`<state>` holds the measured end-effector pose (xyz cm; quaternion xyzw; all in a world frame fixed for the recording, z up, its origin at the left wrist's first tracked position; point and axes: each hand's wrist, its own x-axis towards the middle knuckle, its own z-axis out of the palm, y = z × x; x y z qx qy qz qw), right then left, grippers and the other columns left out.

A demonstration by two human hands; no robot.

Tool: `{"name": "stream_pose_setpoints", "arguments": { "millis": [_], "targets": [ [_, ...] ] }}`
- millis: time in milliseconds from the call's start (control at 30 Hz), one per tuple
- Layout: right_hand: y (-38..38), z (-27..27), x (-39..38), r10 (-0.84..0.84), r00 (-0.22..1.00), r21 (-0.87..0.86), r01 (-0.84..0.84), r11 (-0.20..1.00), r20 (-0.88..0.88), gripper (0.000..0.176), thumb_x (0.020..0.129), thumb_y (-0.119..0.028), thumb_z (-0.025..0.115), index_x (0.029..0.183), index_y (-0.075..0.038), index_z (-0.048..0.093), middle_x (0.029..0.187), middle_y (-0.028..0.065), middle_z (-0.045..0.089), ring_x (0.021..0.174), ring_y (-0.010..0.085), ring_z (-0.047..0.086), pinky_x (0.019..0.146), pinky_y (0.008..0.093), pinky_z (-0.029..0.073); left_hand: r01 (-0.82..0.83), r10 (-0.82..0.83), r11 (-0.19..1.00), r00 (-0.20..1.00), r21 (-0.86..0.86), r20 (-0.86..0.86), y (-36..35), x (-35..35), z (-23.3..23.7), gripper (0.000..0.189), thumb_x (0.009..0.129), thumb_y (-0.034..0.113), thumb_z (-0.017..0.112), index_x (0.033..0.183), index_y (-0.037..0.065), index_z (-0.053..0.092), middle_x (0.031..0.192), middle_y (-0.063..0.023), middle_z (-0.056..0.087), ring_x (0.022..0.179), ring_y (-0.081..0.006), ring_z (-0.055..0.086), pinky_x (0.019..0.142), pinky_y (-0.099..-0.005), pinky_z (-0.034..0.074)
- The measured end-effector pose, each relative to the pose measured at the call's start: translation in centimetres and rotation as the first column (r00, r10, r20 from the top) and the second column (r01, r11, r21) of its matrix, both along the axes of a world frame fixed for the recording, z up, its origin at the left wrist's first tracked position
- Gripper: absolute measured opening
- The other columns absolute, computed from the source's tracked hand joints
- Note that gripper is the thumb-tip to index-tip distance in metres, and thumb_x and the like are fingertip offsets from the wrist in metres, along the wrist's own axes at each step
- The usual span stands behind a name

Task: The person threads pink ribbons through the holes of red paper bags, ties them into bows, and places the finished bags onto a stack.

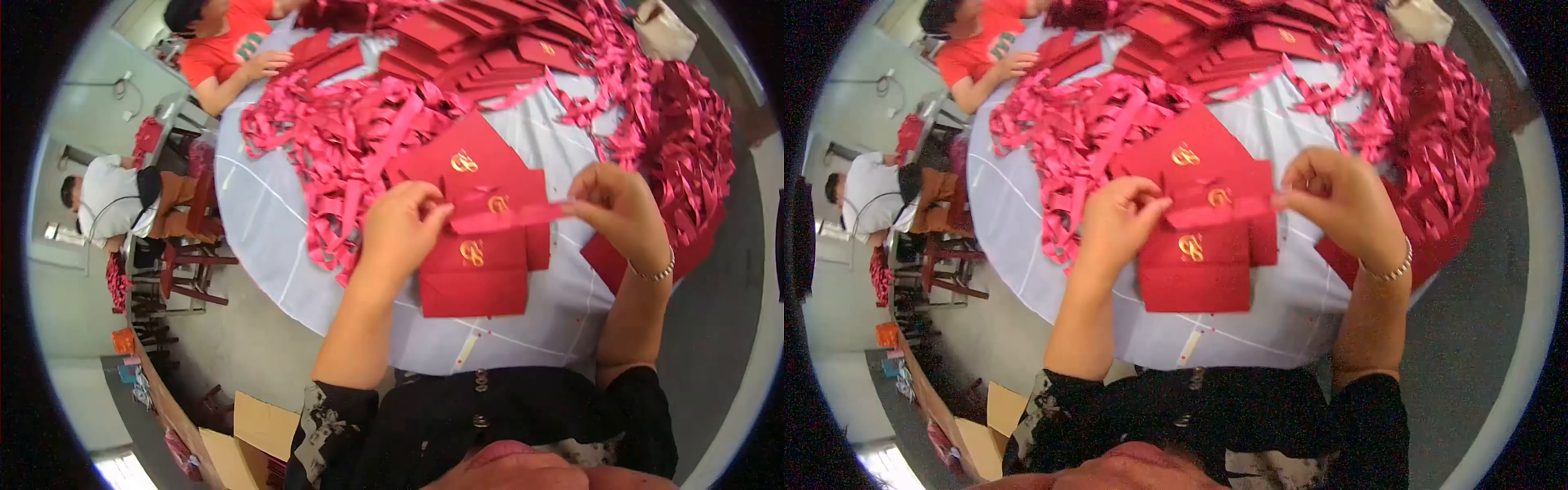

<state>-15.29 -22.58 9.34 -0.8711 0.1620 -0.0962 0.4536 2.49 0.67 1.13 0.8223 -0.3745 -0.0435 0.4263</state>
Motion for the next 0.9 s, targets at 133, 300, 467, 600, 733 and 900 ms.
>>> {"name": "stream_pose_setpoints", "arguments": {
  "millis": [133,300,467,600,733,900],
  "targets": [
    [0.6,-0.3,-0.3,0.098,0.957,0.441,-0.215,0.871,0.273,0.014,0.082,0.007,0.071,0.093,0.003,0.063,0.086,0.0053,0.065,0.077,0.0105,0.062,0.07,0.0222,0.05,-0.006,0.008,0.998,1.0,-0.056,0.029,-0.3,-0.6,1.2,0.016,0.076,0.01,0.076,0.087,0.003,0.067,0.081,-0.0088,0.063,0.074,-0.0241,0.063,0.065,-0.0338,0.051],
    [1.6,-1.6,1.0,-0.012,0.892,0.576,-0.281,0.768,0.452,0.012,0.081,0.009,0.068,0.09,0.003,0.063,0.094,0.0107,0.068,0.085,0.0146,0.064,0.08,0.0261,0.052,0.152,-0.133,0.964,0.986,-0.218,0.1,-0.9,-0.5,1.4,0.016,0.078,0.005,0.078,0.09,0.001,0.068,0.081,-0.0035,0.062,0.068,-0.0107,0.058,0.059,-0.024,0.046],
    [2.1,-2.2,1.4,0.147,0.877,0.481,-0.383,0.788,0.458,0.009,0.083,0.01,0.063,0.088,0.002,0.063,0.096,0.0101,0.065,0.09,0.0147,0.06,0.083,0.0272,0.048,0.305,-0.279,0.945,0.939,-0.115,0.199,-1.9,-1.1,2.3,0.022,0.076,0.014,0.079,0.091,0.003,0.067,0.086,-0.0101,0.066,0.08,-0.0254,0.064,0.071,-0.0353,0.051],
    [2.3,-2.1,1.2,0.213,0.848,0.432,-0.444,0.785,0.485,0.01,0.082,0.01,0.059,0.085,0.001,0.062,0.094,0.0088,0.063,0.088,0.0141,0.057,0.08,0.0261,0.046,0.379,-0.385,0.923,0.894,0.071,0.229,-2.8,-1.5,2.2,0.02,0.079,0.018,0.074,0.091,0.003,0.068,0.088,-0.0127,0.067,0.086,-0.0332,0.065,0.076,-0.0424,0.052],
    [2.0,-2.2,1.1,0.2,0.828,0.408,-0.45,0.795,0.524,0.014,0.077,0.012,0.053,0.08,0.0,0.06,0.089,0.008,0.06,0.082,0.013,0.055,0.075,0.0239,0.042,0.335,-0.379,0.908,0.913,0.25,0.153,-4.0,-1.8,3.4,0.023,0.08,0.024,0.073,0.091,0.004,0.069,0.086,-0.0133,0.068,0.085,-0.0326,0.066,0.075,-0.0423,0.052],
    [1.9,-2.2,0.9,0.183,0.757,0.389,-0.509,0.768,0.628,0.019,0.072,0.014,0.048,0.076,-0.002,0.056,0.088,0.0086,0.055,0.079,0.0123,0.05,0.073,0.0227,0.041,0.369,-0.403,0.872,0.914,0.321,0.043,-5.3,-1.1,3.5,0.03,0.077,0.035,0.077,0.082,0.005,0.071,0.08,-0.0142,0.07,0.077,-0.0326,0.067,0.07,-0.0425,0.052]
  ]
}}
